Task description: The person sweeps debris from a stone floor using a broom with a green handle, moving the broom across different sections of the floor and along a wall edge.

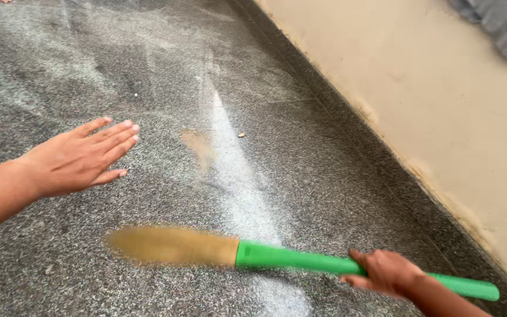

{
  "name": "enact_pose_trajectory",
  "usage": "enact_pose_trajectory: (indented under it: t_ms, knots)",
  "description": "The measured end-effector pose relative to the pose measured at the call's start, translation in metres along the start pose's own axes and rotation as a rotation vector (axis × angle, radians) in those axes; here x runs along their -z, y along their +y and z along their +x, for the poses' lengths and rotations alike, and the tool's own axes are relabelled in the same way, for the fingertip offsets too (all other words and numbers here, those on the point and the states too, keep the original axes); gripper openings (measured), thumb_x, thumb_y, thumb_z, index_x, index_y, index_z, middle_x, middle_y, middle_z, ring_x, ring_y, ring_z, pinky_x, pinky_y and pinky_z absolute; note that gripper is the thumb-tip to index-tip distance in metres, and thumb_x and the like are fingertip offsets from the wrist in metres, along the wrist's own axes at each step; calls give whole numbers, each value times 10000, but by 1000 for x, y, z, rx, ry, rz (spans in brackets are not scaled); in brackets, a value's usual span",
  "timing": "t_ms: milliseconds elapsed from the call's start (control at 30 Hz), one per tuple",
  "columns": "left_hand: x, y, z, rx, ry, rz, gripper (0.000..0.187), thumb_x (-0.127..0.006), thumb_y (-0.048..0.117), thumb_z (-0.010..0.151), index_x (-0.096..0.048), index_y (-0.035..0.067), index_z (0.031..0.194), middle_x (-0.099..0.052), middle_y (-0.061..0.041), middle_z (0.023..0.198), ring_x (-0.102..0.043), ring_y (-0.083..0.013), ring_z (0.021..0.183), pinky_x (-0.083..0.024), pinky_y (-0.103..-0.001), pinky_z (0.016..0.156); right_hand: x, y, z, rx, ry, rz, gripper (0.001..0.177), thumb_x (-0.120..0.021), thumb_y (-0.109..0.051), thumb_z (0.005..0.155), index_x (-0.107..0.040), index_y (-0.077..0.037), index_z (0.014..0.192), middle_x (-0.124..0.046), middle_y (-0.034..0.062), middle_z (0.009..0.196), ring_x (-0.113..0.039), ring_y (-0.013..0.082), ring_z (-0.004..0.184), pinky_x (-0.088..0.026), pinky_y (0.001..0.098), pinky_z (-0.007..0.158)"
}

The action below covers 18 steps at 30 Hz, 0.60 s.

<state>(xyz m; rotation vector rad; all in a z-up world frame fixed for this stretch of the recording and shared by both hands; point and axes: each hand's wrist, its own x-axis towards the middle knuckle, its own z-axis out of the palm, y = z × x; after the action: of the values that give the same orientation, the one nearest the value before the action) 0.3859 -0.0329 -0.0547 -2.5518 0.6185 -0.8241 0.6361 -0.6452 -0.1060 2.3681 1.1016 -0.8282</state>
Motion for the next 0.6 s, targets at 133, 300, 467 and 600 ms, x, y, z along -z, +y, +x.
enact_pose_trajectory:
  t_ms: [133,300,467,600]
  knots:
    - [-2,-3,-3,7,-54,6,722,-123,528,1026,-209,21,1534,-220,-148,1580,-157,-236,1489,-139,-456,1212,52,-6,39,-262,77,253,611,-399,-675,960,-575,-209,1314,-629,25,708,-582,115,527,-621,299,536]
    - [-1,-6,0,59,-44,18,714,-134,531,1033,-212,6,1510,-236,-158,1583,-168,-237,1496,-136,-451,1229,126,-45,61,-382,257,355,657,-407,-640,1016,-586,-98,1340,-624,32,732,-585,100,543,-551,280,481]
    - [12,-5,15,114,-149,63,763,-155,547,992,-252,11,1527,-259,-167,1566,-193,-256,1475,-153,-439,1207,137,-102,58,-317,358,603,546,-488,-505,1007,-553,-116,1384,-622,57,734,-514,134,510,-505,288,449]
    - [20,-9,26,146,-903,496,794,-82,547,987,-102,50,1606,-76,-136,1713,-55,-252,1573,-74,-412,1227,114,-156,44,-111,220,716,486,-508,-447,1010,-567,-98,1343,-593,39,738,-488,122,497,-483,264,439]
